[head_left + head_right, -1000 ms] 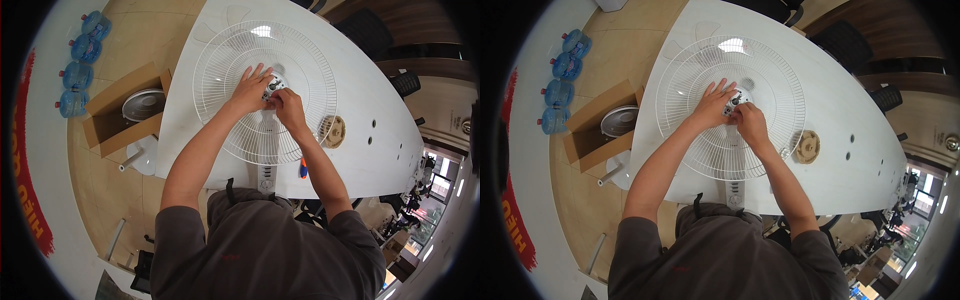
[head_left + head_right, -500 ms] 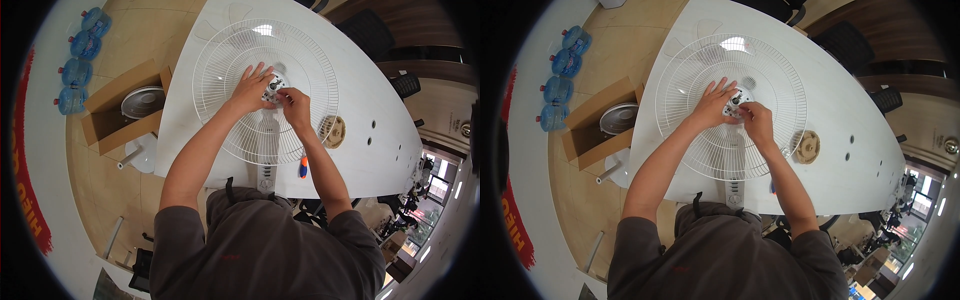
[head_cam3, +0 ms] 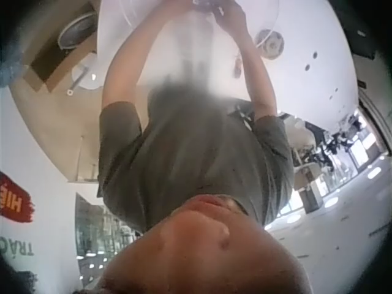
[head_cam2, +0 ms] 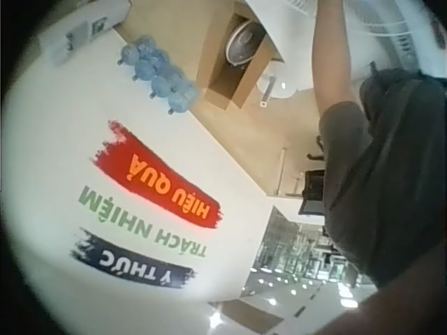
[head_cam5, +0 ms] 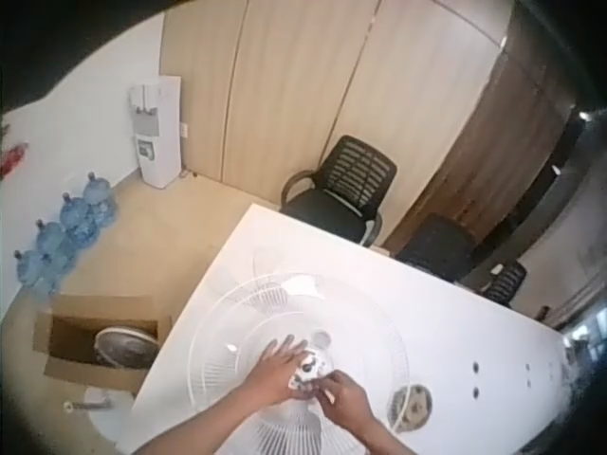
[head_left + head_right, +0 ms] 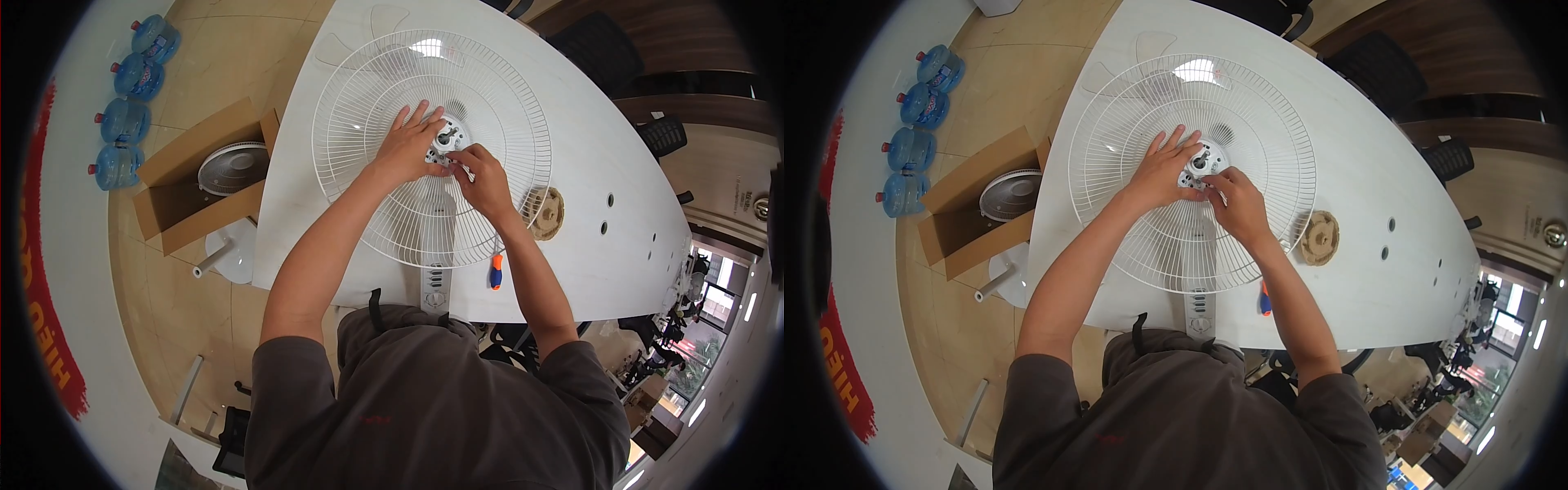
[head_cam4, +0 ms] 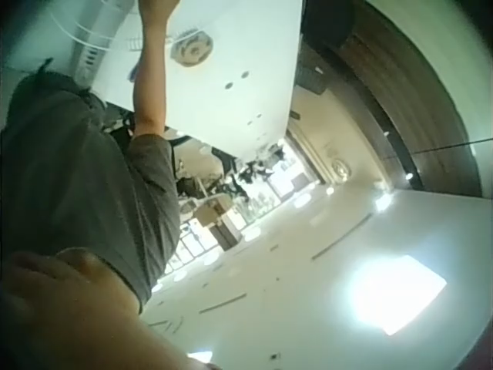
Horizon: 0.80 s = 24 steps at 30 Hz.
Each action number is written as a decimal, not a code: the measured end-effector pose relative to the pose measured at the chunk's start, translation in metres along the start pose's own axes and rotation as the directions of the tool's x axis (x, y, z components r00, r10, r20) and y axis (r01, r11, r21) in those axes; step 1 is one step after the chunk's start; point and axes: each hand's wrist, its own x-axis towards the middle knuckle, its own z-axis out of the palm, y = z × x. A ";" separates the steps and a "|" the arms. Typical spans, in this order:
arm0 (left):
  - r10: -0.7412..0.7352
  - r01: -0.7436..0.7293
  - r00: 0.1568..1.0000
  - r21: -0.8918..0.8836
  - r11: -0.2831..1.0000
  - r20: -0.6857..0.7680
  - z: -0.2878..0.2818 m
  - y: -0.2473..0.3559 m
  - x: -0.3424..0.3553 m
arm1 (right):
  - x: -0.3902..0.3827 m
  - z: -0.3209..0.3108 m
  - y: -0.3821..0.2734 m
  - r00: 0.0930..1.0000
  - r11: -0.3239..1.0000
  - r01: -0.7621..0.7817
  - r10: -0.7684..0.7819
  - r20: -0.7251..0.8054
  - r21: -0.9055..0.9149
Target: Using a screwdriver to tighten screws on the rear guard and motor housing of a pedestal fan.
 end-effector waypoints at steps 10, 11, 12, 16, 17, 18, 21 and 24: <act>-0.002 0.001 0.999 0.024 1.000 0.045 -0.005 -0.001 0.000 | -0.131 -0.062 0.053 0.595 0.814 -0.446 0.580 -0.557 0.372; 0.007 -0.008 0.998 0.024 1.000 0.054 -0.006 -0.001 0.000 | -0.164 -0.050 0.068 0.547 0.743 -0.580 0.658 -0.517 0.333; -0.009 0.006 0.997 0.038 0.999 0.075 -0.007 -0.001 0.000 | -0.198 -0.031 0.083 0.584 0.710 -0.664 0.689 -0.430 0.234; 0.000 -0.007 0.994 0.070 0.997 0.107 -0.010 0.001 0.007 | -0.294 0.046 0.103 0.621 0.627 -0.777 0.748 -0.233 -0.058; 0.003 -0.011 0.994 0.077 0.997 0.111 -0.010 0.001 0.008 | -0.298 0.057 0.095 0.621 0.627 -0.778 0.755 -0.210 -0.045; 0.005 -0.014 0.993 0.082 0.997 0.114 -0.010 0.001 0.008 | -0.300 0.064 0.091 0.660 0.658 -0.747 0.712 -0.241 -0.101; -0.006 -0.006 0.991 0.094 0.996 0.131 -0.012 -0.002 0.006 | -0.292 0.071 0.087 0.650 0.610 -0.759 0.729 -0.216 -0.228; -0.003 -0.016 0.989 0.122 0.992 0.150 -0.013 -0.002 0.006 | -0.290 0.071 0.090 0.582 0.529 -0.810 0.779 -0.233 -0.254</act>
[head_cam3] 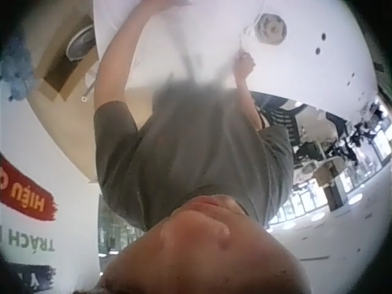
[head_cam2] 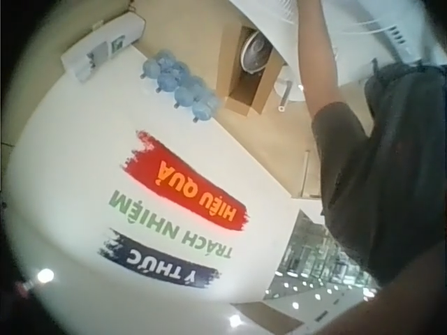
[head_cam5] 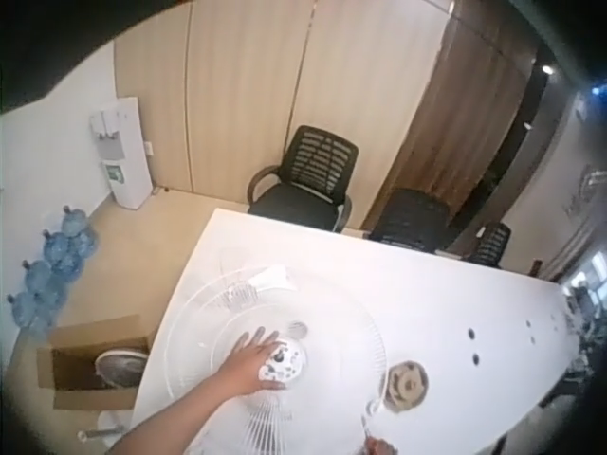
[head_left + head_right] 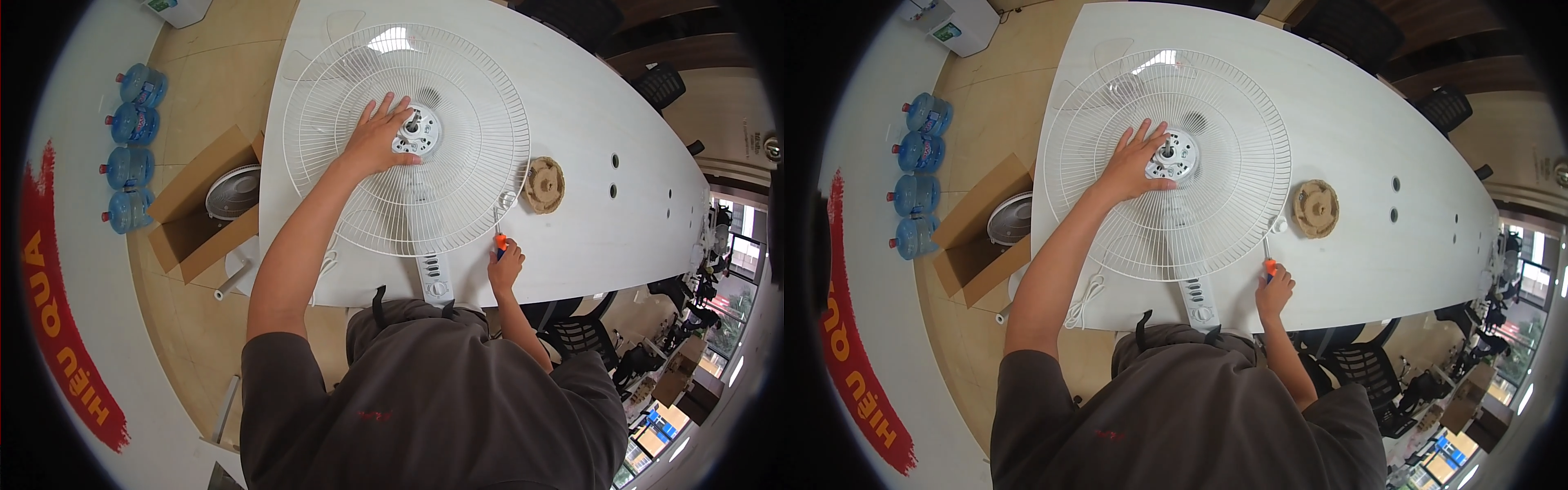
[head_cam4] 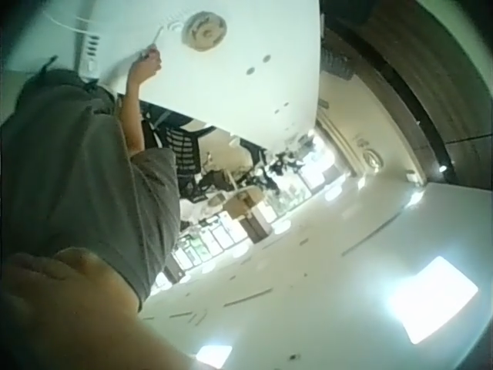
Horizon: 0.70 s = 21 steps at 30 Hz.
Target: Using a screwdriver to tighten screws on the rear guard and motor housing of a pedestal fan.
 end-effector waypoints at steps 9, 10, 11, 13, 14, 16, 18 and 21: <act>-0.015 0.015 1.000 0.003 1.000 0.007 0.002 -0.002 -0.001 | 0.011 -0.042 0.044 0.966 0.934 0.069 0.024 -0.256 0.351; -0.009 0.009 1.000 0.003 1.000 0.004 0.002 -0.002 0.000 | 0.015 -0.069 0.042 0.961 0.910 0.056 0.064 -0.271 0.412; -0.002 0.002 1.000 0.002 1.000 0.000 0.002 -0.001 0.001 | 0.021 -0.100 0.037 0.953 0.882 0.043 0.104 -0.283 0.469; -0.003 0.003 1.000 -0.017 1.000 -0.009 0.001 0.002 0.002 | 0.032 -0.164 0.018 0.909 0.894 0.226 -0.051 -0.413 0.388; -0.003 0.002 1.000 -0.031 1.000 -0.020 0.001 0.003 0.002 | 0.036 -0.194 0.006 0.909 0.871 0.276 -0.101 -0.404 0.406; -0.012 0.011 1.000 -0.034 0.999 -0.015 0.001 0.001 0.000 | 0.048 -0.242 -0.026 0.884 0.817 0.404 -0.232 -0.407 0.412; -0.020 0.020 1.000 -0.037 0.999 -0.013 0.000 0.001 0.001 | 0.059 -0.274 -0.063 0.811 0.746 0.557 -0.393 -0.434 0.365; -0.019 0.018 1.000 -0.033 0.999 -0.015 0.000 0.004 0.002 | 0.070 -0.288 -0.117 0.782 0.629 0.623 -0.479 -0.399 0.464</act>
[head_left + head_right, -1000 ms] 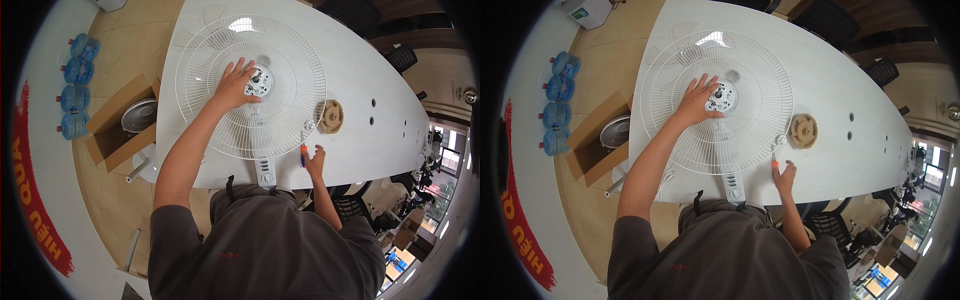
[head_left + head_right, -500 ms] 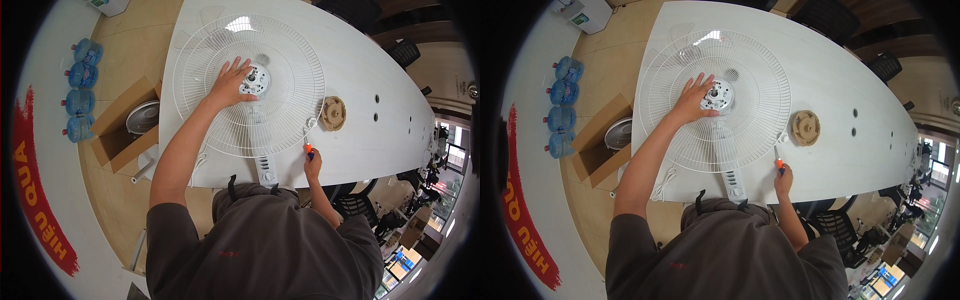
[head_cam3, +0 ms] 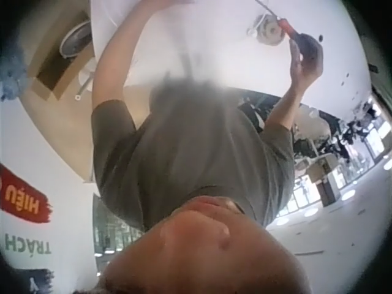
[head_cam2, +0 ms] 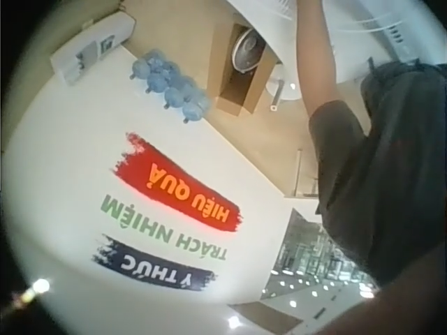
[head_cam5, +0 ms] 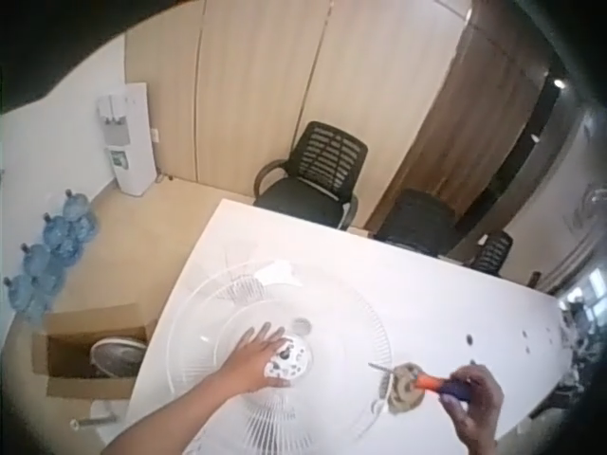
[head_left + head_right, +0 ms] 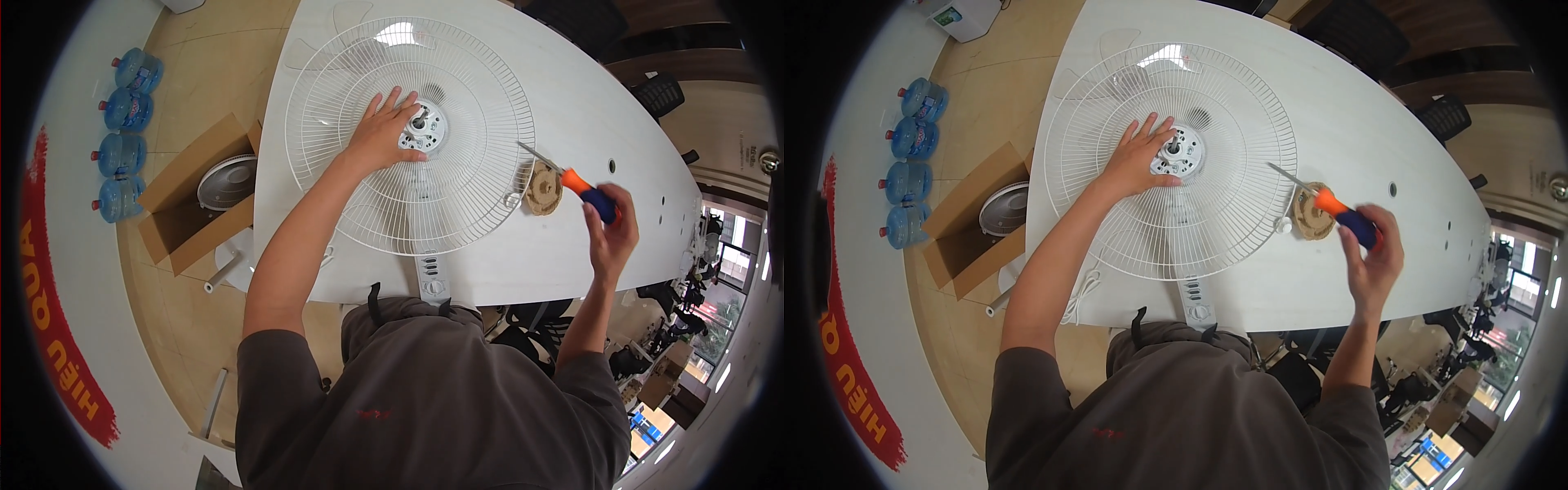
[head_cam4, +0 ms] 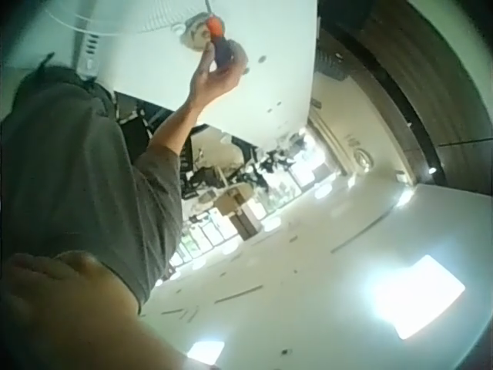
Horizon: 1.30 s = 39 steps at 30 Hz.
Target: Using a screwdriver to tighten screws on the rear guard and motor housing of a pedestal fan.
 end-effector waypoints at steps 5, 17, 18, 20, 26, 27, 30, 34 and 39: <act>-0.009 0.009 1.000 0.009 1.000 -0.006 0.005 -0.003 0.000 | 0.058 0.078 -0.042 0.939 0.978 0.198 -0.209 0.274 0.067; -0.024 0.022 0.999 -0.034 0.999 -0.039 0.003 -0.002 -0.005 | 0.096 0.136 -0.056 0.837 0.959 0.281 -0.230 0.496 -0.029; -0.025 0.024 0.999 -0.036 0.999 -0.040 0.003 -0.002 -0.005 | 0.097 0.137 -0.056 0.836 0.959 0.282 -0.231 0.499 -0.030; -0.014 0.012 0.998 -0.039 0.999 -0.055 0.004 -0.002 -0.005 | 0.098 0.139 -0.055 0.837 0.966 0.259 -0.214 0.504 -0.020; -0.013 0.011 0.999 -0.036 0.999 -0.050 0.004 -0.002 -0.006 | 0.098 0.145 -0.057 0.816 0.959 0.281 -0.218 0.536 -0.037; -0.015 0.013 0.999 -0.037 0.999 -0.052 0.003 -0.001 -0.006 | 0.098 0.145 -0.057 0.814 0.959 0.283 -0.220 0.537 -0.036; -0.015 0.012 0.998 -0.054 0.998 -0.056 0.003 -0.002 -0.007 | 0.098 0.146 -0.058 0.810 0.959 0.281 -0.221 0.544 -0.028; -0.006 0.002 0.998 -0.061 0.998 -0.063 0.003 -0.002 -0.008 | 0.098 0.147 -0.058 0.809 0.962 0.273 -0.220 0.545 -0.017; -0.008 0.004 0.998 -0.055 0.998 -0.064 0.003 -0.002 -0.008 | 0.101 0.148 -0.057 0.791 0.948 0.313 -0.222 0.570 -0.064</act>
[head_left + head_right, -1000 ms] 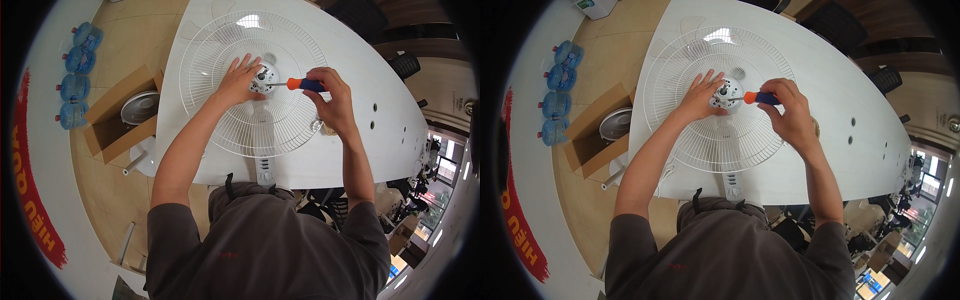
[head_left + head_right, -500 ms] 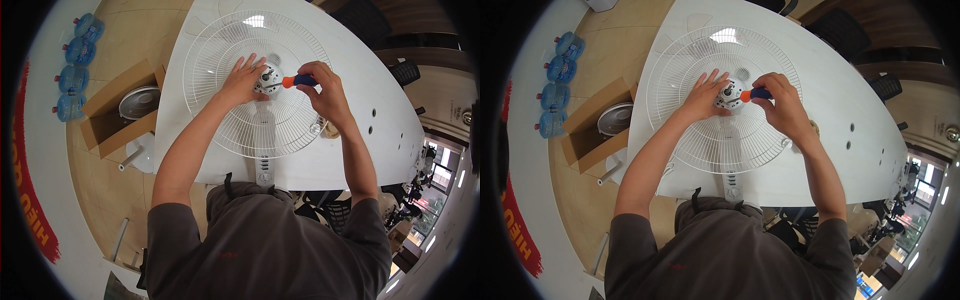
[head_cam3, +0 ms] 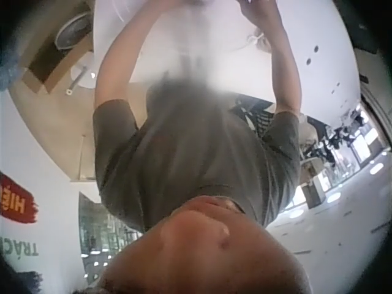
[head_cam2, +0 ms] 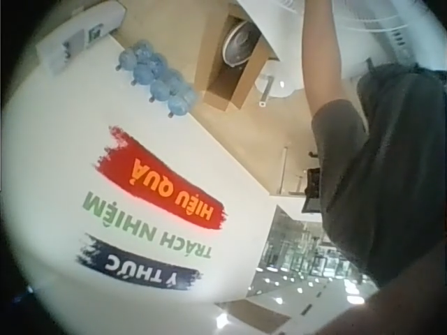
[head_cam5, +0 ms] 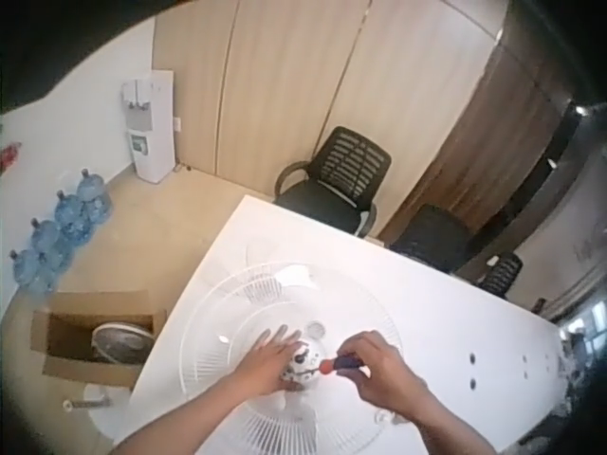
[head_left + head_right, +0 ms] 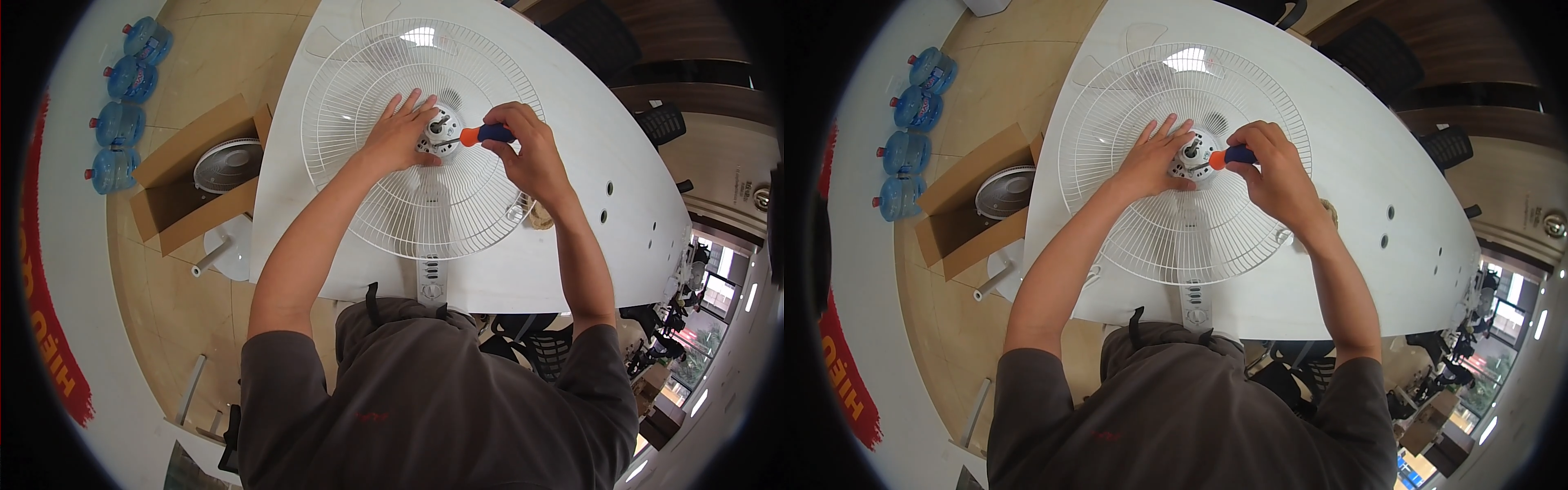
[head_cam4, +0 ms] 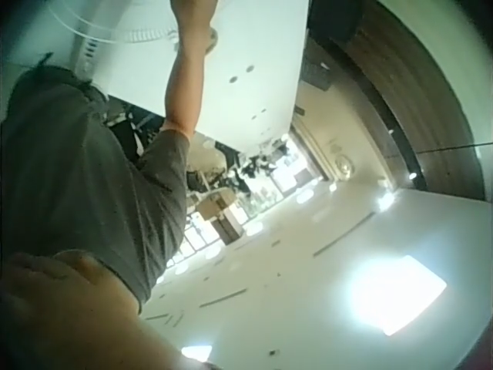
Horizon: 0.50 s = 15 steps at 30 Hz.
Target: Using a screwdriver to tighten screws on the rear guard and motor housing of a pedestal fan.
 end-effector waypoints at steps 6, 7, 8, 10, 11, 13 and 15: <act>0.014 -0.014 1.000 0.019 1.000 -0.009 0.002 -0.001 0.001 | 0.005 0.003 -0.002 0.999 0.995 0.043 -0.043 0.002 -0.088; 0.017 -0.017 1.000 0.025 1.000 -0.010 0.003 -0.001 0.001 | 0.007 0.003 -0.005 0.999 0.990 0.030 -0.027 0.023 -0.135; 0.020 -0.020 1.000 0.031 0.999 -0.011 0.003 -0.002 0.001 | 0.010 0.003 -0.009 0.999 0.983 0.018 -0.010 0.044 -0.183; 0.020 -0.020 1.000 0.049 0.999 -0.014 0.005 -0.001 0.002 | 0.019 0.004 -0.020 0.991 0.950 -0.056 0.092 0.101 -0.306; 0.020 -0.019 1.000 0.068 0.998 -0.017 0.005 -0.001 0.002 | 0.021 0.004 -0.023 0.970 0.896 -0.118 0.197 0.145 -0.428; 0.021 -0.020 1.000 0.065 0.998 -0.017 0.005 -0.001 0.001 | 0.019 0.003 -0.021 0.991 0.899 -0.052 0.101 0.092 -0.434; 0.023 -0.021 1.000 0.061 0.998 -0.018 0.004 -0.001 0.001 | 0.017 0.003 -0.014 0.999 0.896 0.014 0.004 0.039 -0.445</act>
